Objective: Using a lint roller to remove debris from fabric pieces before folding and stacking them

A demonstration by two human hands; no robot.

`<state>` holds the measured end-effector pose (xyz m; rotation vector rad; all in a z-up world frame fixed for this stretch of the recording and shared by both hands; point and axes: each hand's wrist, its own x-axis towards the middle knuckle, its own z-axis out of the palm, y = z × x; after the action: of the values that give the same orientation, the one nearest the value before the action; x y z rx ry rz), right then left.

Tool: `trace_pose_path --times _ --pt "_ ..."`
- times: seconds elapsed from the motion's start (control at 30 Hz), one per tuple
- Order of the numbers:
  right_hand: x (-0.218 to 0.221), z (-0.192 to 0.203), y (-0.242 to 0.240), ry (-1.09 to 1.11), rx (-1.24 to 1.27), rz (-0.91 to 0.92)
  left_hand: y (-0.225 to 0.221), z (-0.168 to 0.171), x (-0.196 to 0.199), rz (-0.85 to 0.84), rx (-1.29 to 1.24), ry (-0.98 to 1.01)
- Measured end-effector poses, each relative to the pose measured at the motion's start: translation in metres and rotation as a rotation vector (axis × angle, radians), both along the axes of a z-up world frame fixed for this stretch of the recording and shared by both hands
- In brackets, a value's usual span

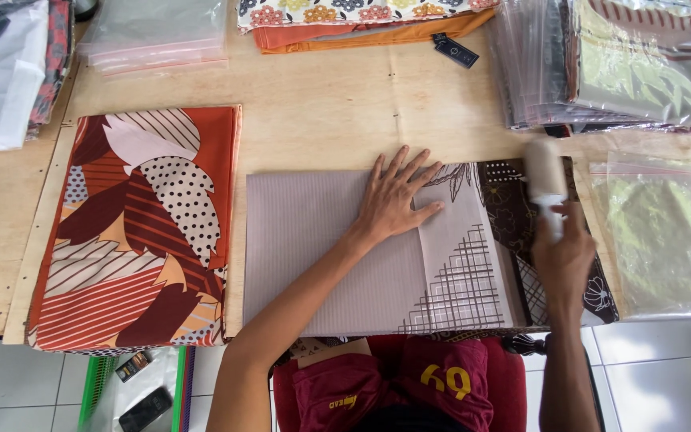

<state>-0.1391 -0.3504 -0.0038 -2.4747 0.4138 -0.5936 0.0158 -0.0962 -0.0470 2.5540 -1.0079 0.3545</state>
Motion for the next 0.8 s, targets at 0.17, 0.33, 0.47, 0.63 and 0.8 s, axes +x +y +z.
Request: trace_pose_path --times 0.17,0.33,0.47,0.63,0.8 --pt "-0.013 0.011 -0.014 -0.077 -0.014 -0.104 0.0 -0.002 0.0 -0.011 -0.027 -0.003" --pt "-0.012 0.001 0.017 -0.11 0.052 0.073 0.001 0.002 -0.001 -0.019 -0.022 -0.001" --pt "-0.005 0.0 0.053 -0.039 0.076 0.166 0.003 0.012 -0.005 -0.031 -0.055 0.07" --pt "-0.006 0.011 0.046 0.005 0.101 0.13 0.005 0.012 -0.004 -0.034 -0.06 0.055" --pt "-0.003 -0.005 -0.006 -0.023 -0.047 -0.049 0.003 0.006 -0.001 -0.033 -0.056 0.036"
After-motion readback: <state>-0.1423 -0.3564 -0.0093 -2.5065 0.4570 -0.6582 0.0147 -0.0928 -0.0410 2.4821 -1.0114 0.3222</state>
